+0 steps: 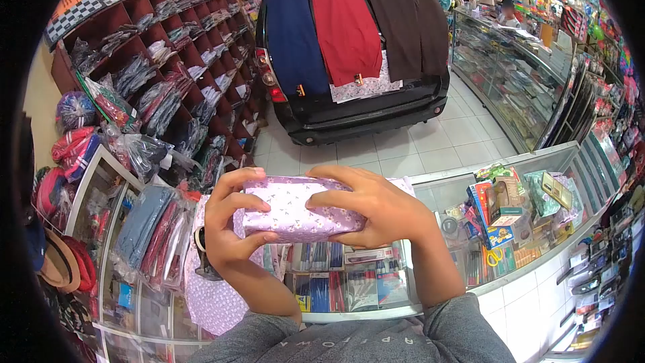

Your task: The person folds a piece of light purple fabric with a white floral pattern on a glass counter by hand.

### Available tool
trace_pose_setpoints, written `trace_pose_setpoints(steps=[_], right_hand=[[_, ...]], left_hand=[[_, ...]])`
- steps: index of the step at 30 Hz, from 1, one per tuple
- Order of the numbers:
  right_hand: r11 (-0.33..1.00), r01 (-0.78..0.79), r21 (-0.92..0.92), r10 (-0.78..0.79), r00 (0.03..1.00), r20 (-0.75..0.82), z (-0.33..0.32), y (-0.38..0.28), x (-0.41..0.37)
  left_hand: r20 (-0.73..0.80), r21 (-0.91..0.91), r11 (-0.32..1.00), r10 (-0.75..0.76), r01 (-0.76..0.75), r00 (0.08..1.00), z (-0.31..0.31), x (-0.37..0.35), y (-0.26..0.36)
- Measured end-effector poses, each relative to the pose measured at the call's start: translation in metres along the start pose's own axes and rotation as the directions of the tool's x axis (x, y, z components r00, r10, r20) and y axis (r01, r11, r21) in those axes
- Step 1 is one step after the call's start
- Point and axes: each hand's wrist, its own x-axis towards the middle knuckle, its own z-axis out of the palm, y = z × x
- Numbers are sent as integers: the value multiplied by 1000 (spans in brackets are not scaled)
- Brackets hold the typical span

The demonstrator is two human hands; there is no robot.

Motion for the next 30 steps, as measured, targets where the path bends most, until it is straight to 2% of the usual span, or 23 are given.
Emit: trace_pose_setpoints(steps=[5, 9, 11, 15, 18, 19, 21, 22, 23, 26, 27, 30], right_hand=[[999, 0, -42, -1, 1000, -17, -2, 3, -2], [999, 0, -45, -2, 999, -48, -2, 6, -4], [998, -2, -60, -1, 998, -57, -1, 7, -5], [998, -23, -52, 20, 998, -56, -4, 7, -5], [999, -50, -14, 49, 995, -83, -6, 6, -4], [999, -46, -8, 46, 995, -92, -6, 6, -5], [999, -40, -3, 40, 994, -99, -7, 5, -5], [1000, -22, -19, 21, 996, -92, -8, 4, -4], [999, -2, -37, -1, 996, -85, -9, 3, -3], [1000, 4, -13, -5, 997, -78, -8, 6, -4], [1000, 8, -13, -9, 997, -75, -9, 6, -4], [1000, 3, 9, -2, 999, -49, -11, 5, -3]], left_hand=[[13, -78, 992, -101, 102, 995, 2, 3, 4], [-59, -62, 994, -91, 87, 994, 9, 6, 0], [33, -81, 991, -103, 105, 994, 5, 5, -2], [85, -122, 985, -109, 119, 990, -2, 6, 4], [-196, -102, 984, -167, 149, 966, 2, 1, 4], [-197, -100, 984, -164, 147, 967, 1, 0, 6], [-243, 91, 972, -188, 215, 952, -3, -4, 7], [-219, 167, 978, -88, 127, 972, -5, -3, 4], [-224, 170, 978, -83, 123, 971, -5, -2, 5], [-132, 22, 968, -246, 251, 960, -6, -7, 12], [-136, 23, 968, -245, 250, 960, -6, -7, 12], [-3, -27, 996, -81, 81, 997, -5, -6, 8]])
